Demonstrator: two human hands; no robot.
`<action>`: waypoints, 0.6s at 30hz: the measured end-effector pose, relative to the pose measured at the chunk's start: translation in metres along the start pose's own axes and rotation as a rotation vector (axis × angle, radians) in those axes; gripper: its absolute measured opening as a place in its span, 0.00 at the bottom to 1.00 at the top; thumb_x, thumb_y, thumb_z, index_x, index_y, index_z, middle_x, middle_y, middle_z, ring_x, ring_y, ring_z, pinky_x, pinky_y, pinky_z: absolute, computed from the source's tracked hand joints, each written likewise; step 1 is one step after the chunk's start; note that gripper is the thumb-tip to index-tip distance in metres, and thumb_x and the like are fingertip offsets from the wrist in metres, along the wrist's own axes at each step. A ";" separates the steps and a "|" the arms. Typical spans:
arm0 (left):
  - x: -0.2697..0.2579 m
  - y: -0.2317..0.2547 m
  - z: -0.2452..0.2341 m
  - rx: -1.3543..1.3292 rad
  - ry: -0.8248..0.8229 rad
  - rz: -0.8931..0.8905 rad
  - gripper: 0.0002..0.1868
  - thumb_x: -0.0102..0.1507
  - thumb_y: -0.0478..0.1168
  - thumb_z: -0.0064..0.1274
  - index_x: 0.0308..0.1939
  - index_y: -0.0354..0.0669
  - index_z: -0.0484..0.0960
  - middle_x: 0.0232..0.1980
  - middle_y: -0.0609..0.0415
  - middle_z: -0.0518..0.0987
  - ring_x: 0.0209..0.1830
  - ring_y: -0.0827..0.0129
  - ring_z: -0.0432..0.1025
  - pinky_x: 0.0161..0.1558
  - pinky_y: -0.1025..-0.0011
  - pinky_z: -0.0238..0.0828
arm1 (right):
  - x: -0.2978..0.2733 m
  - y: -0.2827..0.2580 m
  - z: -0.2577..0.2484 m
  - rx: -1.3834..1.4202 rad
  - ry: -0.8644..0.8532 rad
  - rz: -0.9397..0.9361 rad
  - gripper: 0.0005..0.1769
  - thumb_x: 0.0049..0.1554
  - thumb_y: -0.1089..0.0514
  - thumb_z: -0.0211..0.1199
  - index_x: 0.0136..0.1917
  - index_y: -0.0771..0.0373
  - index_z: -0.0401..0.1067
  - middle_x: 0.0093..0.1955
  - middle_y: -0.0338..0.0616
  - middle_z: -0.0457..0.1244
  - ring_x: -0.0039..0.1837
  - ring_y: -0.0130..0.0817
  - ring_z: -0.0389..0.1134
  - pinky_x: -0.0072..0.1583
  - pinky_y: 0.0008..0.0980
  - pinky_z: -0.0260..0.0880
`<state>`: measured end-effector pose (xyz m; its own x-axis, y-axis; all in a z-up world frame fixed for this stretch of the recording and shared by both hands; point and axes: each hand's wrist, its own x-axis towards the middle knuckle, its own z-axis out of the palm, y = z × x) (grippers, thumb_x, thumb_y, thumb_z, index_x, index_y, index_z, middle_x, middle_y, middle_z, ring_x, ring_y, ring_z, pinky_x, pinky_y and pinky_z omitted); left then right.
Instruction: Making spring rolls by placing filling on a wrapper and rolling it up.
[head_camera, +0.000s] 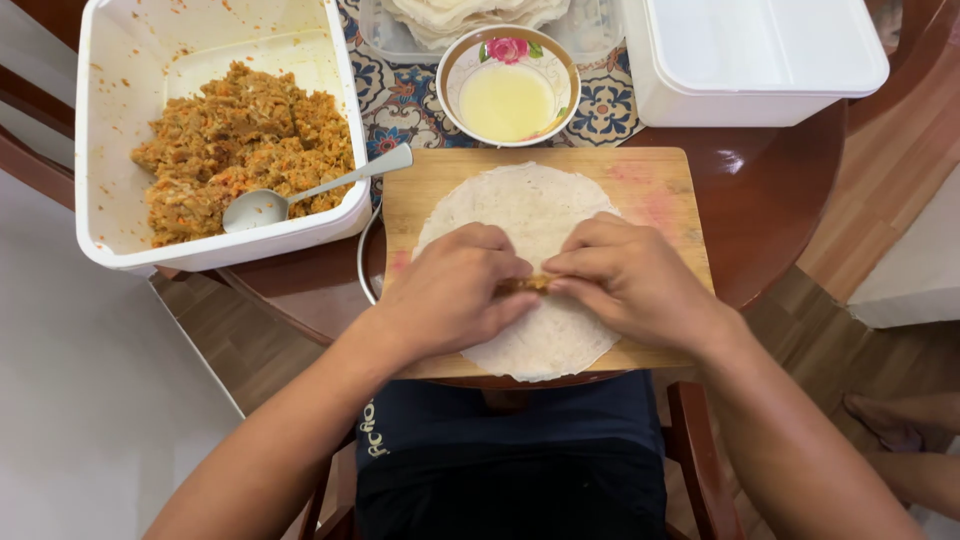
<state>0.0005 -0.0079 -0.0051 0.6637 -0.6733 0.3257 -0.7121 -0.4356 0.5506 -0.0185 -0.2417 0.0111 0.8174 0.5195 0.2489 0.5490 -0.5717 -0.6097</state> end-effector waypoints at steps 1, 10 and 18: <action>0.000 -0.001 0.005 0.000 0.001 -0.004 0.13 0.58 0.45 0.64 0.39 0.39 0.88 0.37 0.49 0.81 0.45 0.53 0.76 0.48 0.57 0.73 | 0.000 0.000 0.001 0.002 -0.003 -0.001 0.10 0.51 0.60 0.72 0.48 0.61 0.81 0.42 0.42 0.69 0.45 0.38 0.70 0.45 0.34 0.70; -0.008 -0.002 -0.010 -0.062 0.002 -0.056 0.09 0.60 0.42 0.61 0.36 0.41 0.89 0.35 0.51 0.82 0.39 0.56 0.78 0.41 0.61 0.74 | -0.006 0.006 0.002 -0.043 0.030 -0.015 0.09 0.50 0.60 0.72 0.47 0.60 0.81 0.40 0.42 0.69 0.45 0.37 0.70 0.46 0.34 0.70; -0.024 -0.015 -0.021 -0.070 -0.004 -0.047 0.10 0.60 0.42 0.62 0.40 0.39 0.89 0.36 0.49 0.82 0.38 0.56 0.77 0.43 0.62 0.75 | -0.010 0.015 -0.017 -0.027 -0.049 0.079 0.10 0.51 0.61 0.70 0.47 0.60 0.82 0.41 0.41 0.70 0.43 0.35 0.71 0.44 0.32 0.71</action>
<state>0.0002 0.0271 -0.0051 0.6951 -0.6553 0.2956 -0.6623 -0.4239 0.6178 -0.0155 -0.2659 0.0121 0.8490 0.5024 0.1636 0.4886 -0.6288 -0.6049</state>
